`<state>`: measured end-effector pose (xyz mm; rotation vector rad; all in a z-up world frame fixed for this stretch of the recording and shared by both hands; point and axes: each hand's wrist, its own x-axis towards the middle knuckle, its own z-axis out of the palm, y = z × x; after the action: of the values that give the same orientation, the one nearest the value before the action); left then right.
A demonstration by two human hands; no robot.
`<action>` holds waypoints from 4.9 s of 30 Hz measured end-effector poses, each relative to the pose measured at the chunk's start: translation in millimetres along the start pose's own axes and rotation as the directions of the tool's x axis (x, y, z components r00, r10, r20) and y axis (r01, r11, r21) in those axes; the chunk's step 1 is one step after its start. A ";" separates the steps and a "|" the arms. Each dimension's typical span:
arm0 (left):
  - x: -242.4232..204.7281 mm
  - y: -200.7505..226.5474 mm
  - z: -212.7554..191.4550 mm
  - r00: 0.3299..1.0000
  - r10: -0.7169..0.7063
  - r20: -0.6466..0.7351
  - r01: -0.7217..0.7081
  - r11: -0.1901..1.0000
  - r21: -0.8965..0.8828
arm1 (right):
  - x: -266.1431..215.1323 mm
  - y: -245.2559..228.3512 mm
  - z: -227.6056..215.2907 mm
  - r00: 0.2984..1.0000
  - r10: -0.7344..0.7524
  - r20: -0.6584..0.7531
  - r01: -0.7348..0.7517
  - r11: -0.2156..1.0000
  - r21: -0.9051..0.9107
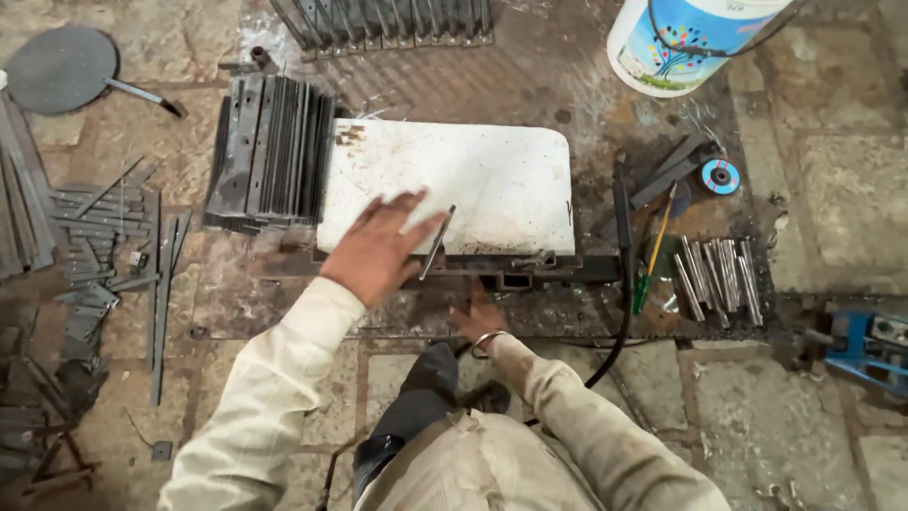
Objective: The recorder uses a welding tool to join metal bars and frame components on a workshop table.
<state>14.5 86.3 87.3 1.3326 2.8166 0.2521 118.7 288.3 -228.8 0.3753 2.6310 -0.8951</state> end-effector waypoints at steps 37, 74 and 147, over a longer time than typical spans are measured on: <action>-70.1 -70.3 121.0 0.896 -0.409 -0.173 0.397 0.912 -0.101 | -104.7 -16.0 -136.5 0.773 -0.157 -0.614 0.269 0.958 0.094; -275.0 -167.7 326.1 0.421 -0.895 0.147 0.795 0.286 -0.536 | -78.7 180.4 -69.3 0.714 0.385 -0.585 0.002 0.834 0.551; 115.6 -272.5 232.8 0.518 -0.394 0.759 0.557 0.829 0.051 | 253.9 24.7 -193.1 0.954 0.289 0.081 -0.265 0.938 -0.224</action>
<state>-248.8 37.6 -177.5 0.3814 2.2013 -0.0398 -147.3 463.3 -198.0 0.6034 2.4567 -0.5248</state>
